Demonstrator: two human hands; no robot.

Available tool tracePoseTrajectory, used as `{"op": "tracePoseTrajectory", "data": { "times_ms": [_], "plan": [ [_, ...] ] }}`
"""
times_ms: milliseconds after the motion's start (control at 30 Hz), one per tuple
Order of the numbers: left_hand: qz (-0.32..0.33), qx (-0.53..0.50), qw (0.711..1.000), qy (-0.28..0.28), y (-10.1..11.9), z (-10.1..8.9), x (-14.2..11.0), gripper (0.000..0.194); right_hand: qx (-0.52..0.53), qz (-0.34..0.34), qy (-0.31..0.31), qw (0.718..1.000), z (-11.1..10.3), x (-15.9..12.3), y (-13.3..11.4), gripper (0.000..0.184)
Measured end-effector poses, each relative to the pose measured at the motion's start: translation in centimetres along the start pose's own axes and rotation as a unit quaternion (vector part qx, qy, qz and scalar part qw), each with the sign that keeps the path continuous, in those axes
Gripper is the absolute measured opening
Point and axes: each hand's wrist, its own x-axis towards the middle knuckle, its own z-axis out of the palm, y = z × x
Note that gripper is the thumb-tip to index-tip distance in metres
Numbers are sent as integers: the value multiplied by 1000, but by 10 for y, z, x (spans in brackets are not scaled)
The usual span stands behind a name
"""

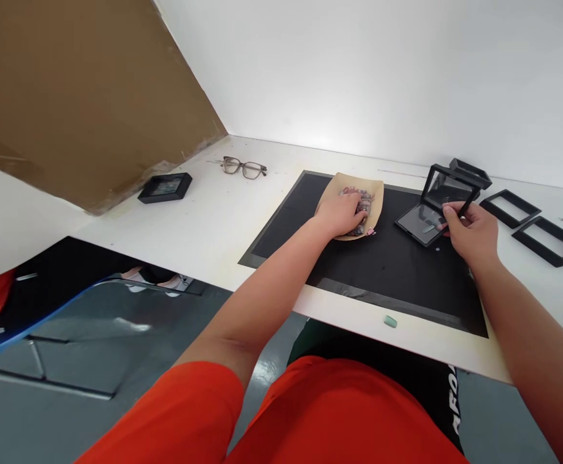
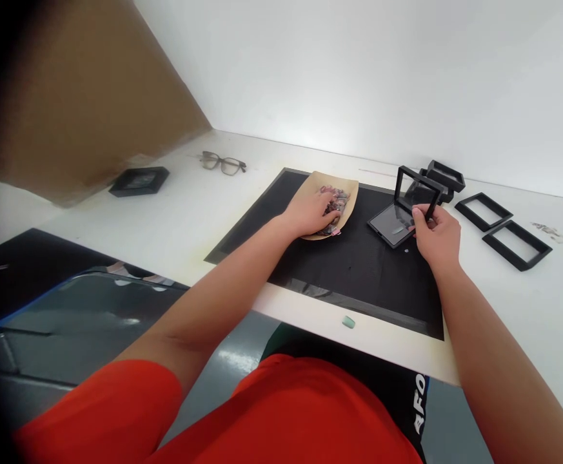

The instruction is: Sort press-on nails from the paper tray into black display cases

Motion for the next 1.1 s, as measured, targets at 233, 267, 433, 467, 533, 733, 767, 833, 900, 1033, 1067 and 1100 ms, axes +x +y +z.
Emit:
{"op": "tracePoseTrajectory", "data": {
  "times_ms": [233,267,433,467,533,733,767,833,900,1033,1067,1100],
  "plan": [
    [-24,8,1000,-15,3,-4,-7,38,-11,19,-2,1000,-4,0,-5,30],
    [-28,8,999,-17,3,-4,-9,38,-10,20,-2,1000,-4,0,-6,30],
    [-39,12,999,-16,2,-6,-16,35,17,-4,3,1000,-2,-2,-14,29],
    [-40,13,999,-14,2,-7,-17,36,25,-12,5,1000,-2,-3,-16,30],
    [-41,15,999,-7,1,-8,-19,37,41,-27,13,999,-1,-6,-21,31],
    [-57,19,998,11,0,-11,-21,36,104,-59,55,991,6,-17,-35,45],
    [-60,19,998,14,0,-12,-21,35,113,-61,63,990,7,-19,-37,48],
    [-63,17,998,20,0,-13,-22,34,129,-65,80,986,12,-21,-43,49],
    [-65,14,997,24,1,-14,-22,33,140,-72,90,983,18,-22,-50,49],
    [-70,4,997,41,0,-16,-22,30,147,-108,76,980,39,-16,-69,36],
    [-72,1,996,49,-1,-17,-22,32,147,-122,66,979,45,-13,-75,32],
    [-74,-3,996,56,-2,-18,-23,36,147,-137,54,978,52,-10,-80,29]
  ]
}}
